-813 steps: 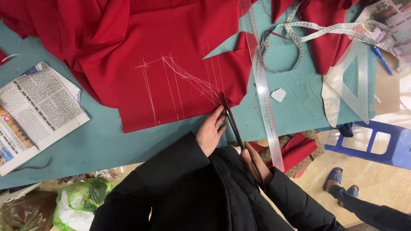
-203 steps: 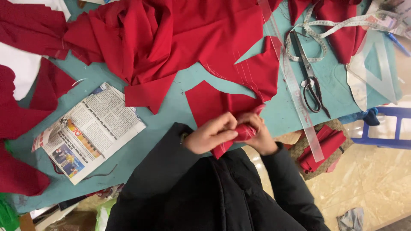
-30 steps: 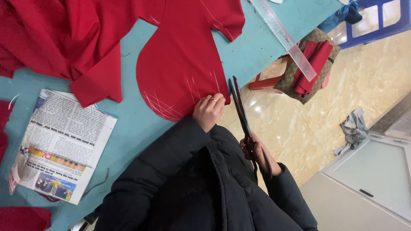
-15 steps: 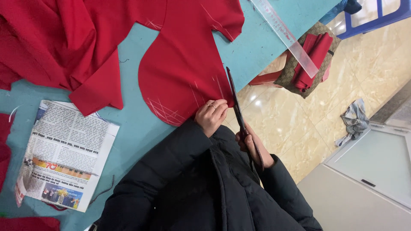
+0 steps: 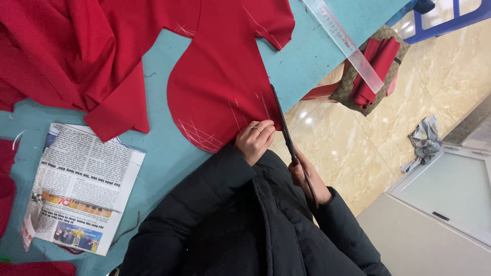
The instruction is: Cutting out garment pattern pieces from red fabric using large shears along chalk lines
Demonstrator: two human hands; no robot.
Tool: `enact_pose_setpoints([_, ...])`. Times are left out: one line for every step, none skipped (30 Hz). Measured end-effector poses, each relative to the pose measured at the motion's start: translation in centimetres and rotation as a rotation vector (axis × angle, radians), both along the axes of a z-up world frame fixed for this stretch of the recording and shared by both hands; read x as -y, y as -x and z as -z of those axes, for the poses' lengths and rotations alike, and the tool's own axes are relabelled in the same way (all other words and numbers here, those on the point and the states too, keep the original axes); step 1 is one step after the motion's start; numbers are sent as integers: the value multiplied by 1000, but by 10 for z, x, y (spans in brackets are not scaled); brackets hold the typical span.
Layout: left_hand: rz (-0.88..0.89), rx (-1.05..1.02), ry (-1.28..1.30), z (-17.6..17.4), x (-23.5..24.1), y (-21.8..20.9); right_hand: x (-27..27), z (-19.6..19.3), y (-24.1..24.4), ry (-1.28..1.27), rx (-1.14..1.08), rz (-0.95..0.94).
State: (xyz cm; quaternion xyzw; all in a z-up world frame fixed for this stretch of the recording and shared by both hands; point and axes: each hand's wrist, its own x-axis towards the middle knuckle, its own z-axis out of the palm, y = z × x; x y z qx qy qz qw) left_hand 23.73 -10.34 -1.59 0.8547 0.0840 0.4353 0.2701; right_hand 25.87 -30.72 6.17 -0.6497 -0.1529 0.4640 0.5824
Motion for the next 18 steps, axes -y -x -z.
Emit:
enact_pose_setpoints([-14,-12,-9,1,-1,1,-1,-1,-1,4,-2,4])
enact_pose_setpoints([-27,-25,-19,2,-1,1,-2,-2,-1,8,-3,8])
enact_pose_setpoints([-25,-24,-20,2,-2,1,-2,-3,-1,7,-3,11])
enact_pose_setpoints([-24,-17,-16,3,-2,0,-3,-3,-1,0,-15,18])
enact_pose_setpoints([-21,-9,-13,4,-2,0,-3,-3,-1,-7,-27,26])
enact_pose_setpoints([-18,-9,-14,1,-3,0,0,0,1,-8,-27,29])
enact_pose_setpoints([12,-3,-1,-2,-5,-1,2,3,2,5,-35,43])
enact_pose_setpoints([42,3,12,-5,-6,-1,5,6,3,18,-44,57])
enact_pose_setpoints([45,3,12,-6,-6,-1,1,0,1,18,-43,59])
enact_pose_setpoints([26,14,-5,-7,-5,-2,-2,-6,0,11,-47,60])
enact_pose_setpoints([6,25,-22,-8,-5,-2,-6,-12,-2,4,-51,60])
enact_pose_setpoints([8,26,-22,-7,-3,-3,-4,-10,-2,4,-50,61])
enact_pose_setpoints([-3,30,-31,-7,-1,-3,-3,-8,-1,-2,-75,77])
enact_pose_setpoints([-14,34,-40,-6,0,-3,-1,-6,-1,-8,-99,93])
enact_pose_setpoints([-15,35,-40,-7,0,-3,-1,-6,0,-8,-98,92])
enact_pose_setpoints([-10,40,-38,-9,0,-3,0,-6,0,-4,-118,88])
enact_pose_setpoints([-6,44,-35,-10,-1,-3,0,-6,0,1,-138,84])
enact_pose_setpoints([-7,45,-36,-11,-4,-3,-2,-6,-2,0,-137,84])
